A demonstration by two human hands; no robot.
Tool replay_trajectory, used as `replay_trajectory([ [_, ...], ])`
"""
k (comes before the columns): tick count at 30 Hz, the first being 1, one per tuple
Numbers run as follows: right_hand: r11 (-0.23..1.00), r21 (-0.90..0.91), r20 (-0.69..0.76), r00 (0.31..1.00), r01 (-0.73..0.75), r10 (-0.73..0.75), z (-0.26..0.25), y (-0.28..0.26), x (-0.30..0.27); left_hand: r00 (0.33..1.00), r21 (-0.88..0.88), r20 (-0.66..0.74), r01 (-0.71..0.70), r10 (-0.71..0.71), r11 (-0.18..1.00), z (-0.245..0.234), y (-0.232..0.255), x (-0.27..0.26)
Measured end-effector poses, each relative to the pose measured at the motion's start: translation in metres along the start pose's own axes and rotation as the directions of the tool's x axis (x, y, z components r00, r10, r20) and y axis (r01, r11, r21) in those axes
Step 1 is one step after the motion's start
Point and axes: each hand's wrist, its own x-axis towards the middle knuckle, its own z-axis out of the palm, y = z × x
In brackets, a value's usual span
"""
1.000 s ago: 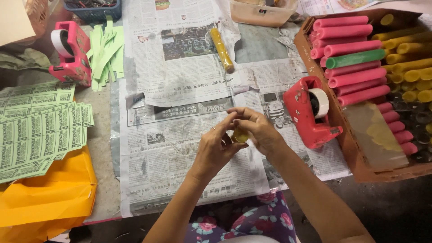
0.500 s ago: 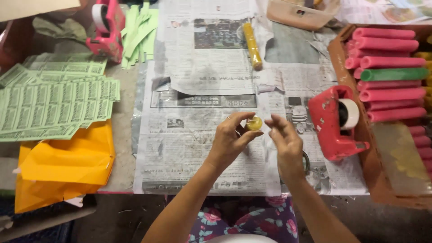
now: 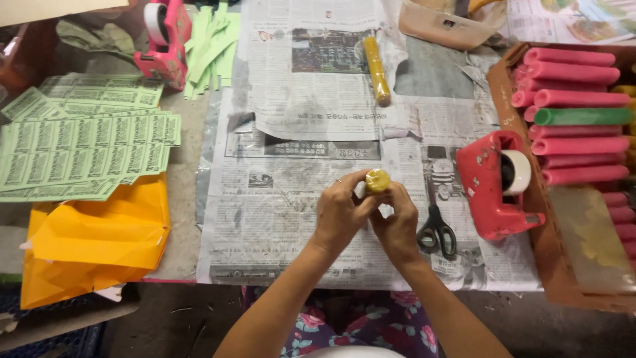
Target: The person is wrapping individual yellow candles in plastic film and securing the wrap with tape.
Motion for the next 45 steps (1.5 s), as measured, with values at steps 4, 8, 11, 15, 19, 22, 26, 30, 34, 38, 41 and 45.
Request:
replay_trajectory([
  [4, 0.999, 0.037, 0.011, 0.999, -0.030, 0.030, -0.003, 0.004, 0.004, 0.990, -0.016, 0.143, 0.022, -0.020, 1.000, -0.025, 0.006, 0.009],
  [8, 0.987, 0.120, 0.169, 0.982, -0.105, 0.084, -0.008, 0.003, 0.008, 0.957, -0.186, 0.290, 0.076, -0.019, 0.980, -0.042, 0.013, 0.024],
  [11, 0.986, 0.119, 0.238, 0.968, -0.113, 0.082, -0.014, 0.004, 0.013, 0.936, -0.253, 0.348, 0.151, -0.055, 0.956, -0.043, 0.013, 0.033],
  [15, 0.996, -0.087, 0.180, 0.983, 0.038, -0.021, -0.068, -0.001, 0.012, 0.937, -0.247, 0.342, 0.168, -0.076, 0.954, -0.039, -0.004, 0.031],
  [19, 0.848, -0.530, -0.023, 1.000, 0.004, -0.019, -0.179, 0.039, 0.011, 0.925, -0.211, 0.371, 0.176, -0.088, 0.962, -0.041, 0.009, 0.029],
  [22, 0.753, -0.618, -0.169, 0.974, -0.223, 0.150, -0.246, 0.088, 0.005, 0.938, -0.148, 0.331, 0.163, -0.107, 0.975, -0.042, 0.018, 0.027],
  [26, 0.601, -0.308, -0.081, 0.650, -0.737, 0.756, -0.276, 0.141, 0.004, 0.940, -0.113, 0.325, 0.149, -0.105, 0.982, -0.042, 0.024, 0.026],
  [30, 0.504, -0.175, 0.072, 0.500, -0.846, 0.863, -0.278, 0.172, 0.021, 0.944, -0.099, 0.314, 0.135, -0.098, 0.986, -0.044, 0.028, 0.026],
  [34, 0.452, -0.210, 0.145, 0.429, -0.867, 0.891, -0.276, 0.174, 0.041, 0.943, -0.102, 0.316, 0.138, -0.100, 0.985, -0.043, 0.025, 0.025],
  [38, 0.494, -0.228, 0.162, 0.468, -0.839, 0.869, -0.272, 0.175, 0.042, 0.943, -0.120, 0.319, 0.138, -0.093, 0.983, -0.042, 0.027, 0.025],
  [41, 0.575, -0.209, 0.112, 0.564, -0.791, 0.818, -0.276, 0.133, 0.042, 0.943, -0.127, 0.322, 0.130, -0.083, 0.983, -0.042, 0.026, 0.025],
  [45, 0.707, -0.177, 0.118, 0.698, -0.685, 0.706, -0.303, 0.133, 0.023, 0.942, -0.118, 0.322, 0.141, -0.097, 0.983, -0.042, 0.024, 0.027],
])
